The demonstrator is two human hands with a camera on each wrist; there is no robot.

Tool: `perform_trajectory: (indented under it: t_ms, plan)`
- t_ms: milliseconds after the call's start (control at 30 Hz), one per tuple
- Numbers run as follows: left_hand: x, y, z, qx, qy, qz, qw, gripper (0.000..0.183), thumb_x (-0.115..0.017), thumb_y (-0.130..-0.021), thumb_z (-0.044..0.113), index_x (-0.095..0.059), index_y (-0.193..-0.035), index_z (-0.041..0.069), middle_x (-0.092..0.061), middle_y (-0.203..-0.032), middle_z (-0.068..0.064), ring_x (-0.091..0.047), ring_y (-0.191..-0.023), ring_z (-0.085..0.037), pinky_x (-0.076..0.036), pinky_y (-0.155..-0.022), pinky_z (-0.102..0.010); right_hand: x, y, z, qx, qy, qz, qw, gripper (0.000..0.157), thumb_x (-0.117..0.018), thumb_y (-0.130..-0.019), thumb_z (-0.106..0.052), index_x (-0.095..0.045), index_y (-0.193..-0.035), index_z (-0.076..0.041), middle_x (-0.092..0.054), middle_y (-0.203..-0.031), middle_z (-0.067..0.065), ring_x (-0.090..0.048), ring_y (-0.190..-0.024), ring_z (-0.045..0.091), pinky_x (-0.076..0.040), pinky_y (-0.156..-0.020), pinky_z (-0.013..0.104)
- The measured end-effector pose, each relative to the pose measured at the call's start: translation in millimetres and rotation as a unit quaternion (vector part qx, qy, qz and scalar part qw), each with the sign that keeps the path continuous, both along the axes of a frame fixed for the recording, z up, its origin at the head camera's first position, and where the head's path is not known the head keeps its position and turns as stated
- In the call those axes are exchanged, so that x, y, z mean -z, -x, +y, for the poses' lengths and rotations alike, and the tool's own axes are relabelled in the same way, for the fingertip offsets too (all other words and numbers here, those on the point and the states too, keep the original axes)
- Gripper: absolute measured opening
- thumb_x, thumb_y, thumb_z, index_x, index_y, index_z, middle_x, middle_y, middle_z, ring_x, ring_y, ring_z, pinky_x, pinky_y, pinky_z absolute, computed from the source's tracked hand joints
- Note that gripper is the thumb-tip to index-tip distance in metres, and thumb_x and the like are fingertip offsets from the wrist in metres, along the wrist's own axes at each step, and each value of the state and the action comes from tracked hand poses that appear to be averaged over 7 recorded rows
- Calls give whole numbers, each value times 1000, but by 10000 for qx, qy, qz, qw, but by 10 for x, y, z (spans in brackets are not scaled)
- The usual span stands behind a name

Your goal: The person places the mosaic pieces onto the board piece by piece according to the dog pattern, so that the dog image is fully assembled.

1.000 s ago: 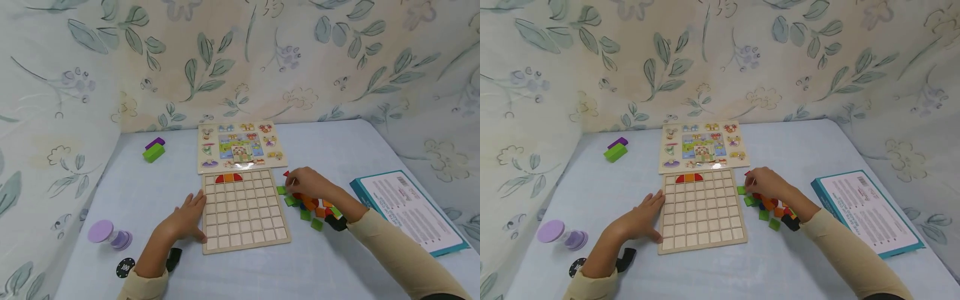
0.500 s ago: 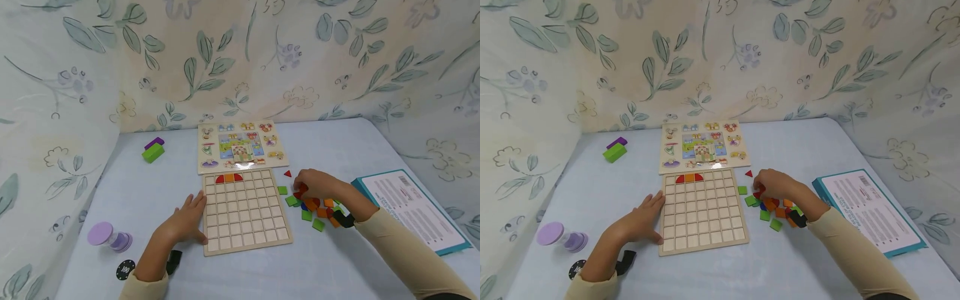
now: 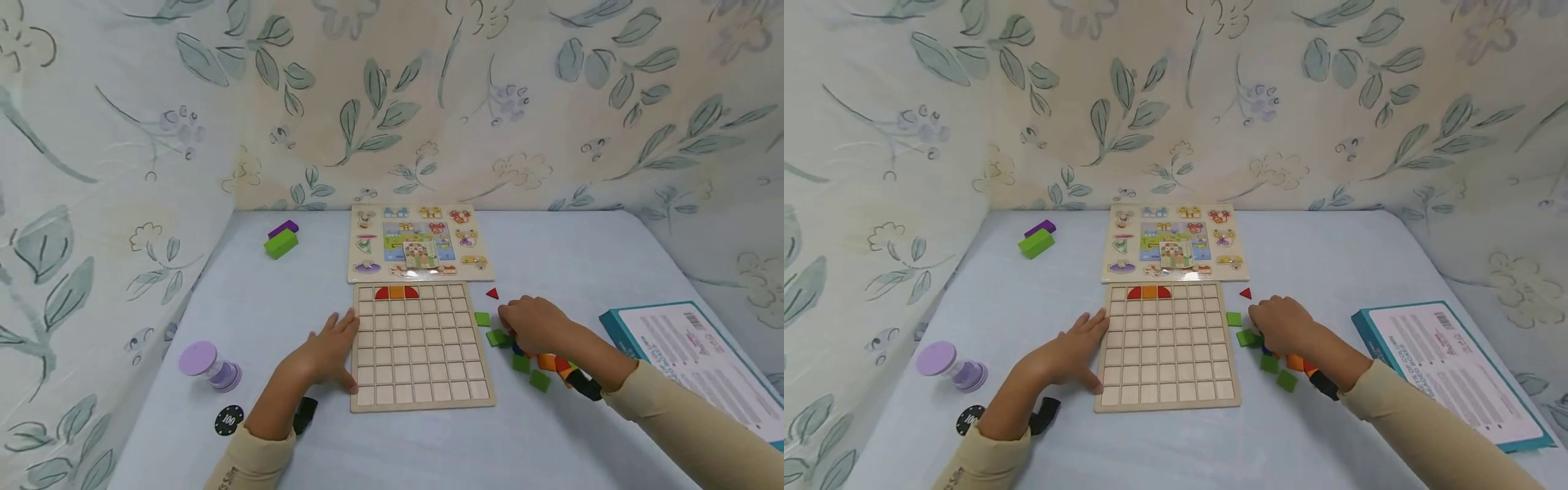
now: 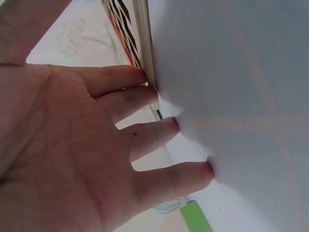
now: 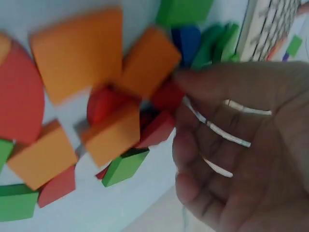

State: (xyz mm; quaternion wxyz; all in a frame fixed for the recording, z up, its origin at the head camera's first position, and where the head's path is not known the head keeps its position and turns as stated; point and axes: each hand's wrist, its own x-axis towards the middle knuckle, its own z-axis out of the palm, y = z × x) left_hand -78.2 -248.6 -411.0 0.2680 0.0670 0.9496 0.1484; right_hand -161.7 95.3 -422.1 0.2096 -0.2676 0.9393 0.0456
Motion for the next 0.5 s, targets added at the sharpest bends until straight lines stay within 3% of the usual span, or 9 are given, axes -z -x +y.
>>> perform_trajectory:
  t_ms: [200, 367, 500]
  plan:
    - [-34, -5, 11, 170, 135, -20, 9998, 111, -85, -58, 30, -20, -144, 5, -8, -152, -8, -3, -138, -32, -19, -102, -63, 44, 23, 89, 587, 402, -784, 9944, 11, -70, -78, -12, -60, -83, -13, -52, -76, 0, -49, -66, 15, -47, -57, 25]
    - [-66, 21, 23, 326, 322, 40, 9989, 110, -85, -58, 32, -20, -144, 6, -8, -152, -7, -3, -139, -32, -20, -102, -62, 78, -68, 128, 823, 527, -959, 9906, 22, -73, -74, -8, -60, -90, -15, -52, -82, 1, -49, -72, 17, -49, -54, 23]
    - [-124, 48, 25, 389, 528, 62, 9978, 111, -84, -59, 33, -19, -144, 7, -6, -152, -7, -3, -139, -31, -21, -102, -61, 85, -22, 158, 909, 840, -1056, 9867, 22, -74, -73, -9, -61, -91, -12, -54, -80, 0, -49, -74, 17, -50, -59, 25]
